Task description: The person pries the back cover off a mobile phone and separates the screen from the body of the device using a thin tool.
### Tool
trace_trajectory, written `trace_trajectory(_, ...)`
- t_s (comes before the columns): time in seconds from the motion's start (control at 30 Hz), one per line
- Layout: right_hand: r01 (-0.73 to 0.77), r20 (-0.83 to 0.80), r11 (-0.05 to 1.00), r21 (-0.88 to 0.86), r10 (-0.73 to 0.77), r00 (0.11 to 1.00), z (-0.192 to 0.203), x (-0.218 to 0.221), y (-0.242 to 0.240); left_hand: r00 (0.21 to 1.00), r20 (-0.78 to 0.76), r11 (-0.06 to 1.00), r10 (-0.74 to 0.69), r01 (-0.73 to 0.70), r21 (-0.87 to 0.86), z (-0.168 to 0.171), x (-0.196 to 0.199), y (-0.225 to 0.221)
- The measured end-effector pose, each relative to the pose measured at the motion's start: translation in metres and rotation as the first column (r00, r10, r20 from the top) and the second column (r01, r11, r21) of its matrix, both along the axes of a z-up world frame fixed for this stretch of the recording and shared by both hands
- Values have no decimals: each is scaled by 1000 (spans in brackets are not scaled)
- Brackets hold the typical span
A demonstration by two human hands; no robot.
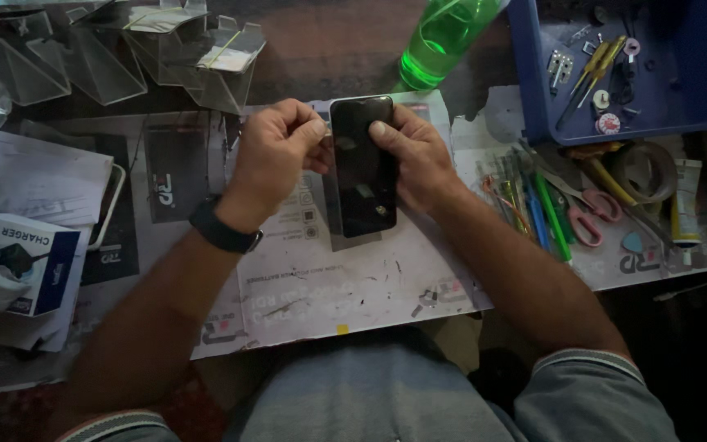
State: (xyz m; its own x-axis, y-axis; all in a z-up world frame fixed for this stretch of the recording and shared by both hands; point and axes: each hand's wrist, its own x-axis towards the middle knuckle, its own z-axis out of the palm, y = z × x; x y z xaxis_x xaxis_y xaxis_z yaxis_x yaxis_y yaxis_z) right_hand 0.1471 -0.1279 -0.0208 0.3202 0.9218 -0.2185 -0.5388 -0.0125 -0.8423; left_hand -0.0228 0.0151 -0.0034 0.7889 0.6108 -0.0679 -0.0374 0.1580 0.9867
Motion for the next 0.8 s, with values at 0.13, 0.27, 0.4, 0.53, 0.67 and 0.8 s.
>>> trace_trajectory(0.13,30,-27,999,-26,-31,999,1,1,0,999,25,969,-25,31,-245,7,-3,3)
trace_trajectory(0.27,31,-38,999,-30,-32,999,2,2,1,997,63,963,-38,53,-265,9,-4,4)
trace_trajectory(0.4,16,-51,1000,-16,-17,999,0,3,1,1000,24,999,-12,12,-33,2,-1,1)
trace_trajectory(0.53,4,-12,1000,-12,-4,1000,-3,3,2,1000,29,999,8,-7,-34,-6,-1,0)
trace_trajectory(0.67,5,22,1000,-13,-4,1000,-3,5,1,1000,16,998,26,-25,-49,-6,0,1)
trace_trajectory(0.8,11,13,1000,-14,-10,1000,-3,6,0,1000,-12,1000,2,-2,-28,-2,-1,6)
